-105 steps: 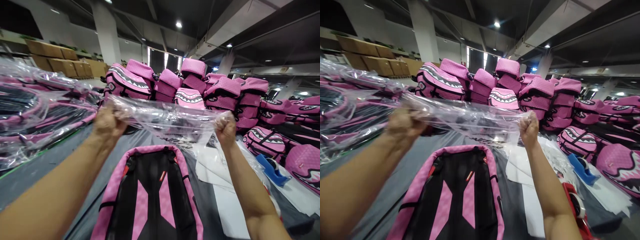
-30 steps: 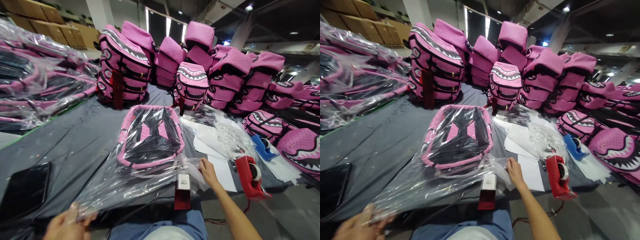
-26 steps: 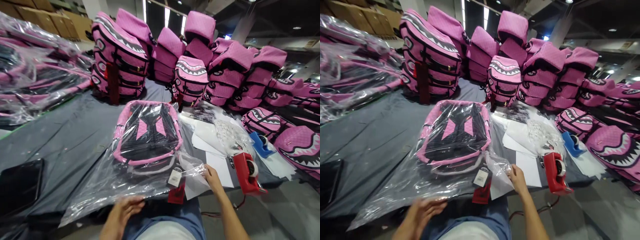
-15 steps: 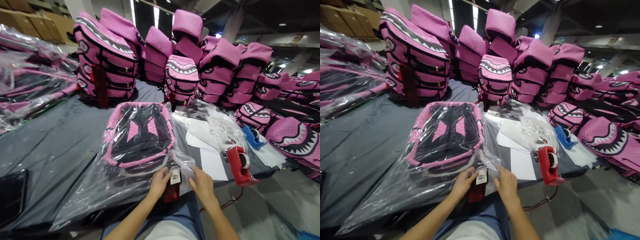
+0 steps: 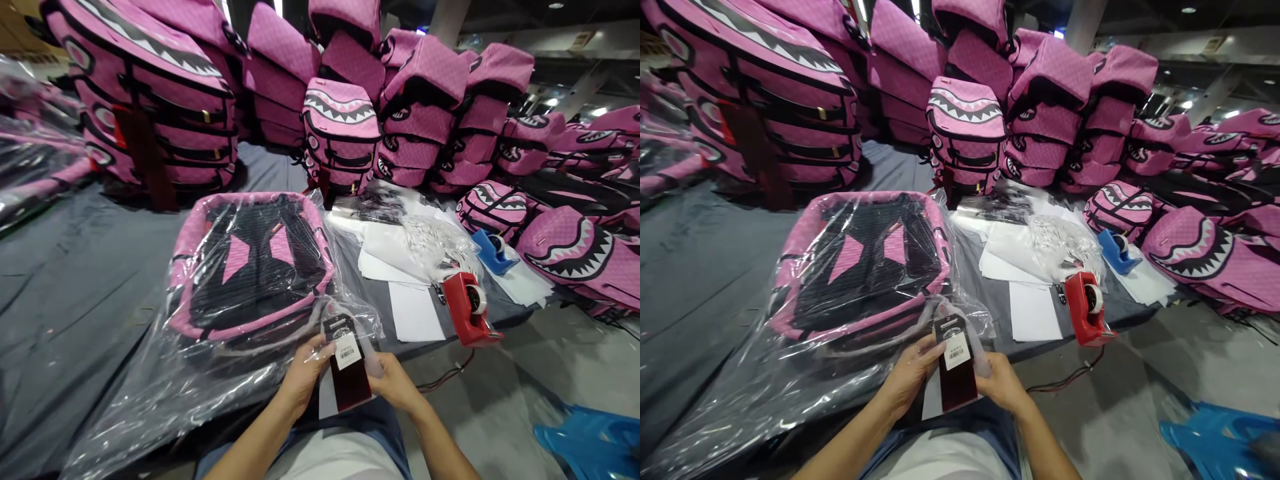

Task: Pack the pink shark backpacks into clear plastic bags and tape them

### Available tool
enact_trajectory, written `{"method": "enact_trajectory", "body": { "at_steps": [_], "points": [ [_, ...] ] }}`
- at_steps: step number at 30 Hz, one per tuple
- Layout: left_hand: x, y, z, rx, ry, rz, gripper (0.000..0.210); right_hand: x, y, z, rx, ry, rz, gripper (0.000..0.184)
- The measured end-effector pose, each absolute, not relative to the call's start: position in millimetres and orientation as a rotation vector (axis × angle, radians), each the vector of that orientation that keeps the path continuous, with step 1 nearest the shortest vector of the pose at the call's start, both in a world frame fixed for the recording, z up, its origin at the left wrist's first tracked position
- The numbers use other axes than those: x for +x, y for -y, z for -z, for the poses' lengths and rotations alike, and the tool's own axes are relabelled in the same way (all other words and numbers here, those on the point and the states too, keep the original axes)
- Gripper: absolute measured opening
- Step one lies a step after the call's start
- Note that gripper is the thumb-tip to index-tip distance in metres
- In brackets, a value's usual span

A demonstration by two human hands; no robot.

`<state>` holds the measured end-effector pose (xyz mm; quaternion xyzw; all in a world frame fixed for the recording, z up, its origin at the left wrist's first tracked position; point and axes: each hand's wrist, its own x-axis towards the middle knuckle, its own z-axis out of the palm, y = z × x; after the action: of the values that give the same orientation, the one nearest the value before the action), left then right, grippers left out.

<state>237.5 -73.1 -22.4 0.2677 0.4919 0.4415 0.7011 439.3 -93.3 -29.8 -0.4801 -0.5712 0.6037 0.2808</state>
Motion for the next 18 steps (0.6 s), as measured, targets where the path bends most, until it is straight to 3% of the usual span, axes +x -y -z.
{"method": "enact_trajectory", "body": {
  "at_steps": [4,7,10,13,16,18],
  "points": [
    [238.8,79.9,47.9,1.076,-1.426,-0.851,0.065,452.6,86.5,25.8,-1.344,1.608,-1.479,0.053],
    [236.7,78.2,55.9,1.294,-1.482,-0.642,0.065,450.8,84.8,30.6,-1.441,1.549,-1.423,0.05],
    [229.6,70.6,46.2,1.496,-1.48,-0.509,0.043,437.9,90.9,41.3,-1.556,1.558,-1.283,0.035],
    [223.0,57.6,22.8,1.763,-1.478,-0.481,0.016,428.3,101.9,48.9,-1.674,1.718,-0.853,0.022],
    [227.5,37.0,1.2,2.357,-1.113,-0.408,0.032,424.9,115.9,51.9,-1.624,1.883,-0.496,0.012],
    [237.3,20.8,-3.4,2.618,-0.706,-0.355,0.03,422.4,126.9,53.2,-1.554,1.95,-0.339,0.015]
  ]
}}
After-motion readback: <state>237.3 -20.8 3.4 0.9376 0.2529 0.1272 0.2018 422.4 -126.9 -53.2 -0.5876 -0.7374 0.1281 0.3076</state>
